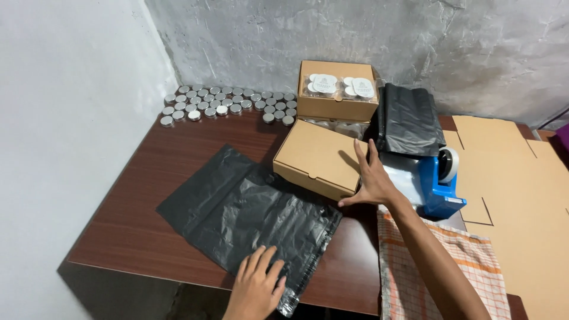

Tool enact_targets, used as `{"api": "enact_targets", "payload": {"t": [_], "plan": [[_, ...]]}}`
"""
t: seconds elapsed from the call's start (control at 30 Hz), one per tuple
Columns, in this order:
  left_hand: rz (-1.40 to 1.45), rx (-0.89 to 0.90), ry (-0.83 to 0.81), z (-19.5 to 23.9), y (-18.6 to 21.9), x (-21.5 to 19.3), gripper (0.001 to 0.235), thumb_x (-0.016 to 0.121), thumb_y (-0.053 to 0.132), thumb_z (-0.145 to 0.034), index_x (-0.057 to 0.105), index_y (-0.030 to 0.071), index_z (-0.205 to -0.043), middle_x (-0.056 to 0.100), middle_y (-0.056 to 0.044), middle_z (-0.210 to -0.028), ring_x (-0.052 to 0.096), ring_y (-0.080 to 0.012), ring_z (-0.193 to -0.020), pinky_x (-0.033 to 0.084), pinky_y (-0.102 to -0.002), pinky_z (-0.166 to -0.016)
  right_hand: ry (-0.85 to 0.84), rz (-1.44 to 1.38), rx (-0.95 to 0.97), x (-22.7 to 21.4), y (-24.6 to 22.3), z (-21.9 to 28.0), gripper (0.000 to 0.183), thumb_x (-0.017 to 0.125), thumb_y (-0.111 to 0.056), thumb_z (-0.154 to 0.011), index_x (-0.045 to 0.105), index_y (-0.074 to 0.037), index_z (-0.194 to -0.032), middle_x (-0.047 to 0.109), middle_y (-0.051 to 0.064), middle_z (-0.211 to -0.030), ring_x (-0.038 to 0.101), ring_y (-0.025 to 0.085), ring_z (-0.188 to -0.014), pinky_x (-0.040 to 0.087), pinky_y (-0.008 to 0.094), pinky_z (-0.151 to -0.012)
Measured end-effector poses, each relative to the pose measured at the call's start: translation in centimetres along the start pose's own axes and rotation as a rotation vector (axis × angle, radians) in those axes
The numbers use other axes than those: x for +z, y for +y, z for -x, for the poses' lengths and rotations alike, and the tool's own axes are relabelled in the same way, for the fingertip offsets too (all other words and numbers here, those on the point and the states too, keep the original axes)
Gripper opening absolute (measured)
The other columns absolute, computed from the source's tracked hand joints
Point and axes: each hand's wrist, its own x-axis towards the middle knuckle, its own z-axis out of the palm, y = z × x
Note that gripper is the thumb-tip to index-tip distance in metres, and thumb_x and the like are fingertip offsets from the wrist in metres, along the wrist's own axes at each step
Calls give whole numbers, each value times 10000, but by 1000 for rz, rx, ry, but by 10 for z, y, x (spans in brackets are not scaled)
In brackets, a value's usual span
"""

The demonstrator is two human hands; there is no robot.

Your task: Packing small packets into a cardboard box and then placing the box into a shipping bag.

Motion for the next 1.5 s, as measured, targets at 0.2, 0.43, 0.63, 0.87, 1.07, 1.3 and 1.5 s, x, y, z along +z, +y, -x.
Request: {"api": "enact_targets", "payload": {"t": [0.2,0.43,0.63,0.87,1.07,1.3,1.5], "plan": [[73,-32,-28,4,0,13,605,695,540,-978,603,91,-1372,575,-132,-1387,483,-348,-1334,484,-531,-962,65,-181,32,5,13,-4,1470,943,-554,-437,133,-283,-1633,78,263,-1515,231,633,-1430,287,706,-1162],[45,-41,75,1,4,21,325,719,315,-966,692,74,-1183,630,-125,-1300,525,-323,-1302,541,-460,-967,4,20,56,8,8,-5,1535,891,-672,-443,10,-310,-1647,-30,424,-1600,160,671,-1442,309,657,-1126],[-218,9,213,0,23,11,178,665,50,-915,684,38,-1092,651,-132,-1113,621,-308,-1117,603,-353,-817,326,-271,-8,7,-11,0,1019,883,-446,-491,571,-180,-1423,312,150,-1354,334,359,-1371,336,475,-1170],[-161,-45,526,-23,23,-23,24,672,67,-960,687,55,-975,581,-34,-794,567,-187,-710,534,-294,-623,403,-422,38,-43,-31,51,1006,751,-530,-538,557,-158,-1453,355,167,-1388,380,336,-1410,428,493,-1021],[-36,-148,624,-35,20,-40,38,666,74,-972,691,54,-993,611,-33,-824,659,-165,-717,579,-255,-630,284,-420,-222,-85,-53,128,1093,614,-781,-601,541,-67,-1426,375,237,-1494,364,363,-1473,331,541,-1180],[-79,-43,732,-37,29,-54,45,684,64,-987,707,48,-1022,610,-31,-835,649,-144,-718,584,-249,-700,88,-494,-216,-90,-74,180,1086,646,-783,-553,599,-67,-1368,258,311,-1671,274,418,-1595,311,574,-1161],[-86,1,729,-36,39,-59,93,697,49,-977,722,8,-1055,613,-33,-820,617,-140,-688,584,-247,-681,41,-408,-255,-86,-87,182,1053,679,-738,-500,637,-133,-1360,312,285,-1656,340,434,-1553,298,606,-1155]]}}
